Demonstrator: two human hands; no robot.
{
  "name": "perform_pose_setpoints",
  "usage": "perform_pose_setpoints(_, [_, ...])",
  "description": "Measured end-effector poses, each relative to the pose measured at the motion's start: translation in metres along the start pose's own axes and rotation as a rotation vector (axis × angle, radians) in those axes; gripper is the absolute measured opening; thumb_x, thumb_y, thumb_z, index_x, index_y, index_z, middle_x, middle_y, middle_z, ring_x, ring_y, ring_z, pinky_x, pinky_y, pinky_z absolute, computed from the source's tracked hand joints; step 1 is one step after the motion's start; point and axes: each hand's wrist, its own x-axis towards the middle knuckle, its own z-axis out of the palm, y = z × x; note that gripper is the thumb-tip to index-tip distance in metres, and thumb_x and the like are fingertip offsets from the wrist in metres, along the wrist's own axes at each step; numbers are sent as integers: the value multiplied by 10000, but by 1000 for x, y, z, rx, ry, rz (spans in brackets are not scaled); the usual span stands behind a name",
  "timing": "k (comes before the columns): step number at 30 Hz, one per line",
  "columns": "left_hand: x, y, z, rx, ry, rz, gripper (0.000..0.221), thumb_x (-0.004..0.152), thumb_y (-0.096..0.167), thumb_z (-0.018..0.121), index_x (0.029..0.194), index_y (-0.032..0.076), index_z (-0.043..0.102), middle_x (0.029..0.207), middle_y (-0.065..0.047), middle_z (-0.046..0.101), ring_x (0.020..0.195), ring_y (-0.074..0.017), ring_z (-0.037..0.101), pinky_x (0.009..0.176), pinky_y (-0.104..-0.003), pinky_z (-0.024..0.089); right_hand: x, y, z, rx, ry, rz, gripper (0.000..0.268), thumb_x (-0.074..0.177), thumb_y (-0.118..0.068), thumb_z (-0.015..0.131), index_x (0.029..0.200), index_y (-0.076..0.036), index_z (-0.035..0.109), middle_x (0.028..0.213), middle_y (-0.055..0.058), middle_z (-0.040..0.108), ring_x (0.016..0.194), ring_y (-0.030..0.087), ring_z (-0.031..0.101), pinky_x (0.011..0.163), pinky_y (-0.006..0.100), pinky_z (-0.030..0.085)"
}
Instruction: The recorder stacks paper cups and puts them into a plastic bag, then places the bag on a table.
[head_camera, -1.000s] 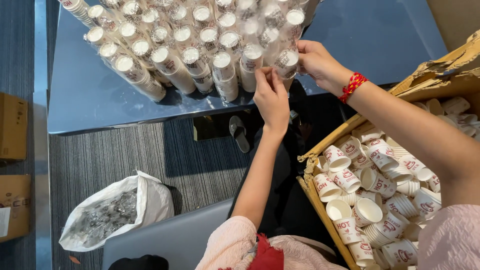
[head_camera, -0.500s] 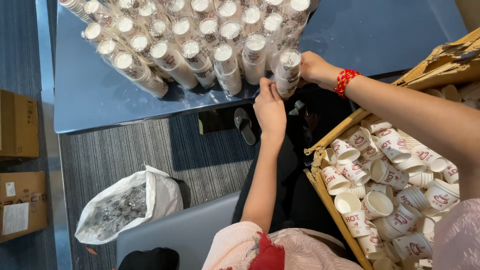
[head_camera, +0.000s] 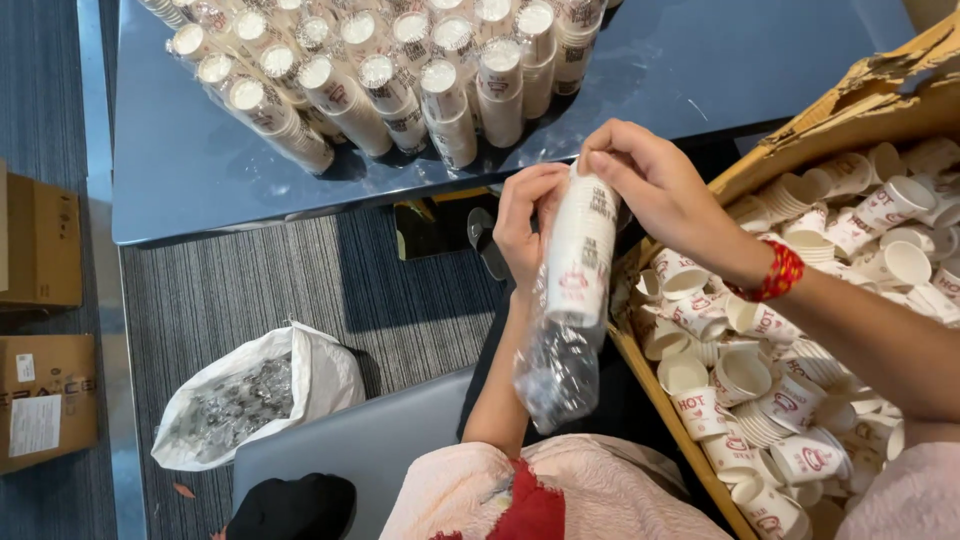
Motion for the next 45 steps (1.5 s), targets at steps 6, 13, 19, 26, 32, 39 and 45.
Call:
perform_pose_setpoints(6, [-30, 4, -35, -587, -199, -225, 56, 1004, -17, 697, 1056, -5, 680, 1246, -125, 644, 1120, -192, 651, 1005, -311, 550, -67, -19, 21, -216, 157, -193, 117, 1054, -31, 527, 1121, 7, 615, 1048, 53, 673, 988, 119, 630, 908, 251, 512])
perform_pose_setpoints(13, [-41, 24, -80, -371, -288, -61, 163, 924, -128, 686, 1013, 8, 678, 1341, -139, 631, 1260, -238, 619, 1149, -367, 490, -88, -25, 47, -517, -58, -566, 241, 945, -92, 697, 1101, 4, 540, 1220, 134, 649, 1167, 269, 654, 1210, 566, 351])
perform_pose_setpoints(19, [-62, 31, -85, -373, -263, 23, 211, 916, -155, 648, 1020, 22, 694, 1325, -113, 629, 1305, -243, 621, 1163, -356, 506, -96, -2, 60, -641, -249, -589, 555, 840, -331, 815, 1131, 43, 526, 1140, 160, 640, 1207, 382, 601, 1170, 572, 331])
perform_pose_setpoints(26, [-66, 36, -91, -370, -349, 113, 205, 919, 58, 837, 1080, 99, 717, 1371, -79, 605, 1288, -211, 591, 1099, -308, 503, -100, -18, 59, -571, -416, -349, 256, 847, -57, 705, 1096, -19, 663, 1049, 120, 701, 975, 308, 694, 821, 368, 553])
perform_pose_setpoints(32, [-48, 47, -99, -528, -648, -49, 1171, 774, 279, 969, 1648, 187, 195, 1516, -102, 522, 1372, -205, 535, 1239, -353, 432, -95, -32, 45, -583, -95, -538, 167, 787, -14, 752, 938, -16, 679, 977, 94, 691, 908, 295, 691, 796, 375, 557])
perform_pose_setpoints(39, [-83, 13, -73, -307, -659, -99, 714, 891, 100, 857, 1475, 67, 447, 1357, -123, 624, 1203, -190, 648, 1060, -309, 536, -97, -28, 43, -556, 325, -400, 141, 864, 24, 788, 969, -26, 709, 1000, 110, 659, 821, 215, 669, 690, 312, 530])
perform_pose_setpoints(45, [-74, 26, -70, -494, -484, -271, 400, 914, 179, 730, 1236, -9, 587, 1181, -84, 592, 1034, -194, 608, 949, -301, 509, -94, -15, 63, -405, 115, -566, 266, 970, -15, 704, 1229, -62, 669, 1238, 50, 700, 1158, 217, 712, 968, 356, 589])
